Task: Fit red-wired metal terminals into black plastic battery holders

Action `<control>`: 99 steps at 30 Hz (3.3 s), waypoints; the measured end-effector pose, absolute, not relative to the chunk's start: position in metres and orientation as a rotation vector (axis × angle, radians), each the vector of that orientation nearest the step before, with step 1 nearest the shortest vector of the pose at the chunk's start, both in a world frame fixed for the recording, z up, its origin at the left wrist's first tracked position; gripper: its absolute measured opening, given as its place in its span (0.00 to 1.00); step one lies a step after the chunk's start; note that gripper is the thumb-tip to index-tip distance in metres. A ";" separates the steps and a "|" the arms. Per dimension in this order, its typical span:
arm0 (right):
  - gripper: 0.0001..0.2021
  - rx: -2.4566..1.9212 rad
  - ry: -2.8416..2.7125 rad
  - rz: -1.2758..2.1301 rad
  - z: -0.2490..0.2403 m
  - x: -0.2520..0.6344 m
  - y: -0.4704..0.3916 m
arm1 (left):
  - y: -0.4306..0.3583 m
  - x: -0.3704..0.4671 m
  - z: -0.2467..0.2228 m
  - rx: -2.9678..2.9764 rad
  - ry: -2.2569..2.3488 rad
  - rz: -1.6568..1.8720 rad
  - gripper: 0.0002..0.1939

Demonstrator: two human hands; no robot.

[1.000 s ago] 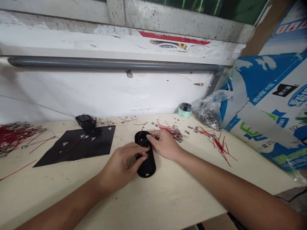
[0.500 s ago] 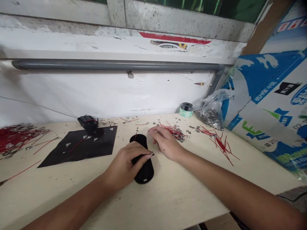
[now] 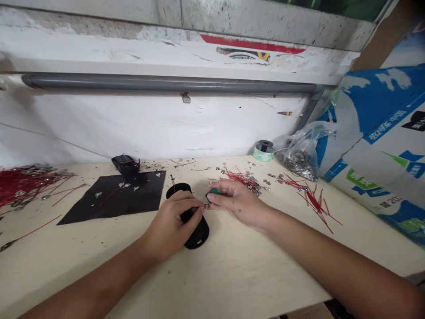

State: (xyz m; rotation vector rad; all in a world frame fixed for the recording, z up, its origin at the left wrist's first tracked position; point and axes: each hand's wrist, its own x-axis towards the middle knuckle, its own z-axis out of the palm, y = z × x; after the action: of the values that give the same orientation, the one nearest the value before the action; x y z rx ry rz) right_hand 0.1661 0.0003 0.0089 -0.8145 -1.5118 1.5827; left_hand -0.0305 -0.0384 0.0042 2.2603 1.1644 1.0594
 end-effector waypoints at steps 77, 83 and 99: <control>0.16 -0.830 -1.492 1.458 0.001 0.158 0.000 | -0.034 -0.031 0.005 2.172 1.154 1.047 0.11; 0.14 -0.820 -1.571 1.334 -0.005 0.154 -0.005 | -0.035 -0.032 0.004 2.185 1.139 1.043 0.11; 0.05 -1.149 -2.005 0.842 0.006 0.167 -0.006 | -0.033 -0.036 0.006 2.081 1.263 1.156 0.09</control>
State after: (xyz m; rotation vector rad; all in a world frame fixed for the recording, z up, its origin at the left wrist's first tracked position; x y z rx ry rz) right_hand 0.1666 -0.0059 0.0063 -1.1492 -2.0047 0.8415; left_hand -0.0355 -0.0330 0.0061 2.0805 1.2626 1.1558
